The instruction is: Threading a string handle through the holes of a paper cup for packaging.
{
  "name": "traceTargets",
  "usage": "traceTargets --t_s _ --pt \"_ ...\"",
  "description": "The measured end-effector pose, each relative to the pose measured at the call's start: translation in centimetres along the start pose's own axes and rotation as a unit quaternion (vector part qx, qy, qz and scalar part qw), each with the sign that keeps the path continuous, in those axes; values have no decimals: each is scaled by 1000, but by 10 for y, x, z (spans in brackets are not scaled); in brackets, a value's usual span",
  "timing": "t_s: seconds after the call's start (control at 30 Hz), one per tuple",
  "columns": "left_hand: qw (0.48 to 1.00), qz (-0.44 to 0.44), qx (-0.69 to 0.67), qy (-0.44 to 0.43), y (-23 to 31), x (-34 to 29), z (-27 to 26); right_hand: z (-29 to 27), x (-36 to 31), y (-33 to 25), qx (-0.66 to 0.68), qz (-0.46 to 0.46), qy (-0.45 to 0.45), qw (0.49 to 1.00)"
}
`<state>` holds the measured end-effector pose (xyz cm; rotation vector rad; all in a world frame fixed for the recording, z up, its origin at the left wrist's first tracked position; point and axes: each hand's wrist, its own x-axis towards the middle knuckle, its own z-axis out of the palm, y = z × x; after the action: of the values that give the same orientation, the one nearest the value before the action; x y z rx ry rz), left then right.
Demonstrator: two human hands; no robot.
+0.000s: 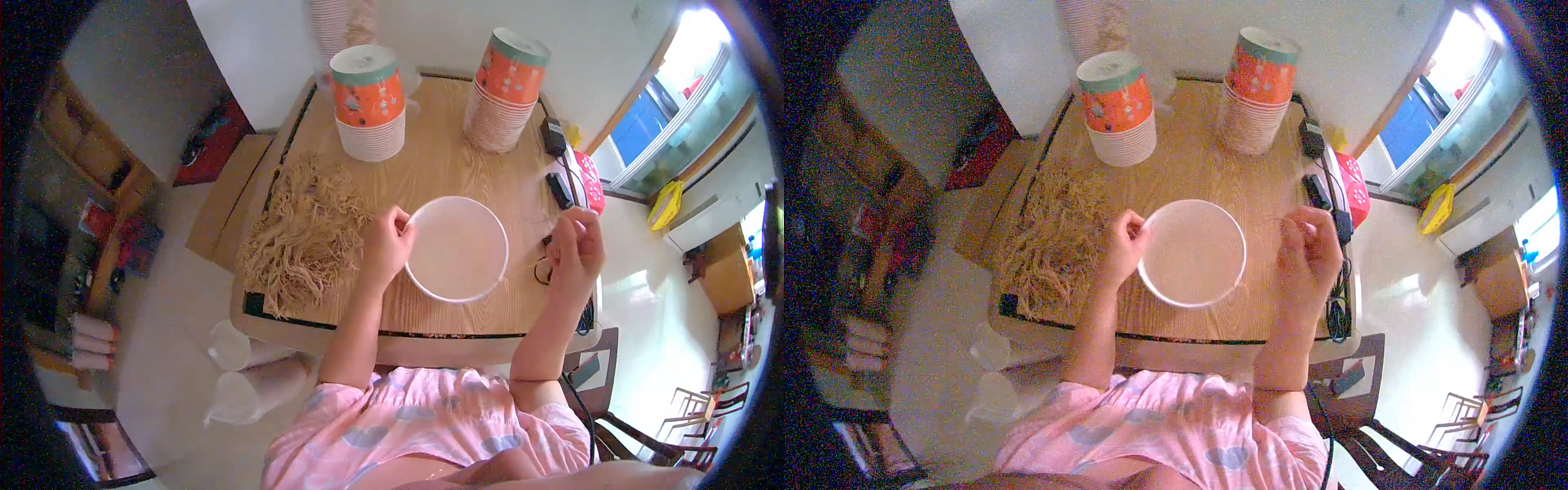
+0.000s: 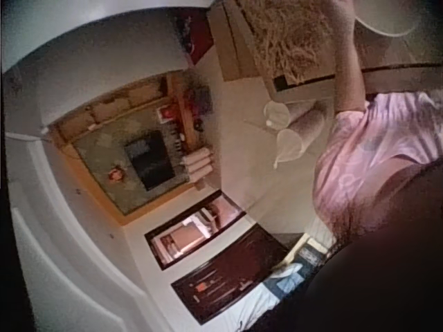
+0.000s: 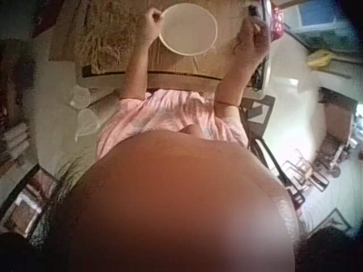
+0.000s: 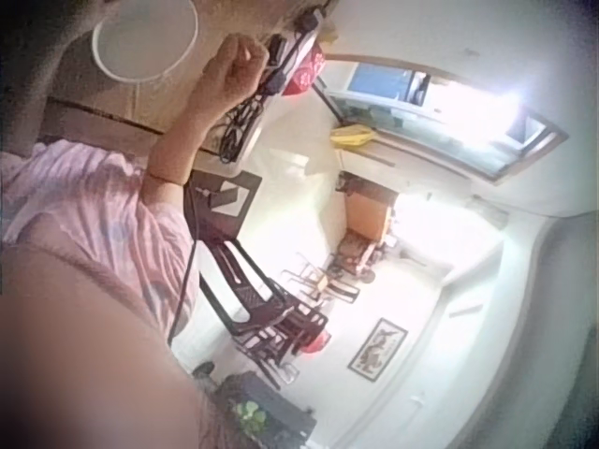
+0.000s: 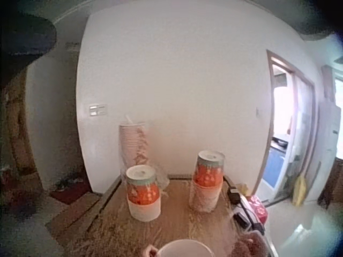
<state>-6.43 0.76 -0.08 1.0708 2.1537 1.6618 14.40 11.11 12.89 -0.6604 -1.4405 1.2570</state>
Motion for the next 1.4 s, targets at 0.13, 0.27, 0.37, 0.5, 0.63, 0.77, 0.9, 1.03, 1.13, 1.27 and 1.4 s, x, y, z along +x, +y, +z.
traceTargets --t_s 0.13,0.27,0.37,0.5,0.63,0.77,0.9,1.03,1.13,1.27,1.4 --pt "996 0 75 55 -15 2 -5 -22 -22 -19 35 -122 141 982" --pt "995 -35 57 72 -21 10 -8 -57 -28 -40 139 -292 214 922" --pt "995 -26 68 70 -32 12 -15 -75 -30 -56 152 -321 258 899" --pt "993 -23 94 71 -30 12 -17 -84 -25 -64 153 -328 305 881" --pt "994 -46 83 54 -23 11 -19 -90 -21 -65 161 -320 307 881" --pt "991 -29 132 14 10 -3 -14 -105 -17 -55 169 -326 201 908" --pt "988 32 154 9 21 -24 -6 -85 -15 -51 189 -247 255 916" --pt "987 -2 163 -19 28 -37 -1 -42 -26 -11 74 -81 104 989" --pt "977 88 150 119 52 -45 2 -14 -37 21 96 16 5 995" --pt "992 92 -83 -41 96 -65 -5 4 -48 45 14 -11 -41 999" --pt "960 50 -260 -86 96 -67 13 13 -59 48 -14 14 -98 995"
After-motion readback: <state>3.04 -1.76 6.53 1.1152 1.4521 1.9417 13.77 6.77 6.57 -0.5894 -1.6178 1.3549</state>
